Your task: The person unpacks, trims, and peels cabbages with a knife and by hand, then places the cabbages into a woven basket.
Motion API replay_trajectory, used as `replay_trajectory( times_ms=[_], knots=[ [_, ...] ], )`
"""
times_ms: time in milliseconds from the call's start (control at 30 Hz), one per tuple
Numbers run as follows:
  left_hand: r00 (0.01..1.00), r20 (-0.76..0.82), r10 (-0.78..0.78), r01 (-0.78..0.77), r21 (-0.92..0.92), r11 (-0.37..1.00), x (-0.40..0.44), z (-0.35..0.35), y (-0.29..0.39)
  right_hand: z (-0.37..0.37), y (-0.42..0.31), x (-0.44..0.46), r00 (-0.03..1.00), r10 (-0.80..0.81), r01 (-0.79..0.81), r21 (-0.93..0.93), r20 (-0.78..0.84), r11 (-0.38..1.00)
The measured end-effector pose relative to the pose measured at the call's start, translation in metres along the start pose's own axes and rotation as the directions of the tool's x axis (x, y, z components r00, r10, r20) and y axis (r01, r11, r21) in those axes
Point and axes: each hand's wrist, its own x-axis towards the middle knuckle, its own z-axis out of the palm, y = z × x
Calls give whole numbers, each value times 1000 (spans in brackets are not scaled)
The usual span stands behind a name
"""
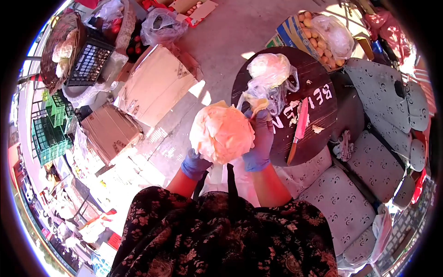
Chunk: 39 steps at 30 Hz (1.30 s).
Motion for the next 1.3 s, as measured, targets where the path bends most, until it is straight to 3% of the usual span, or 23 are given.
replay_trajectory(
  times_ms=[67,100,133,200,233,333,433,533,600,733,767,867,900,1033,1133,1200,1300],
  knots=[
    [979,-47,198,-198,-8,980,-33,-9,26,12,41,-11,970,156,-186,155,188,970],
    [975,-101,198,-220,-321,921,-54,-7,47,28,65,-18,977,210,-206,101,-27,973],
    [971,-139,195,-239,-602,762,-76,-3,71,46,85,-28,961,247,-268,204,122,942],
    [950,-215,227,-312,-658,685,-120,-24,112,83,117,-48,862,288,-451,372,417,811],
    [942,-208,263,-331,-699,634,-147,-38,130,107,128,-64,818,355,-544,410,453,732],
    [851,-326,412,-514,-678,525,-228,-75,188,162,173,-117,663,465,-625,93,587,775],
    [727,-377,573,-648,-651,394,-311,-118,226,191,238,-169,481,640,-685,-198,599,701],
    [612,-389,689,-716,-643,273,-381,-136,251,210,296,-213,334,799,-689,-449,500,569],
    [510,-479,714,-784,-601,156,-419,-151,256,228,334,-242,226,877,-687,-569,424,452],
    [347,-635,690,-887,-461,22,-473,-184,237,229,407,-274,88,966,-620,-745,245,246],
    [325,-655,682,-879,-476,-38,-485,-196,236,232,430,-280,110,968,-531,-809,227,250],
    [201,-767,609,-946,-313,-82,-510,-228,223,255,474,-298,-3,986,-333,-930,167,157],
    [181,-799,574,-956,-279,-87,-519,-237,222,268,490,-308,36,992,-123,-985,118,122],
    [26,-850,526,-972,-145,-186,-547,-257,238,285,560,-331,-32,999,47,-999,-3,-2],
    [-83,-872,482,-965,-49,-256,-569,-288,250,287,614,-360,-21,999,109,-993,35,37],
    [-144,-867,476,-950,-14,-312,-584,-308,258,288,659,-380,-14,1000,128,-992,-20,-18],
    [-148,-870,471,-933,-35,-357,-624,-334,277,298,733,-436,-61,997,130,-991,-37,-29]
  ],
)
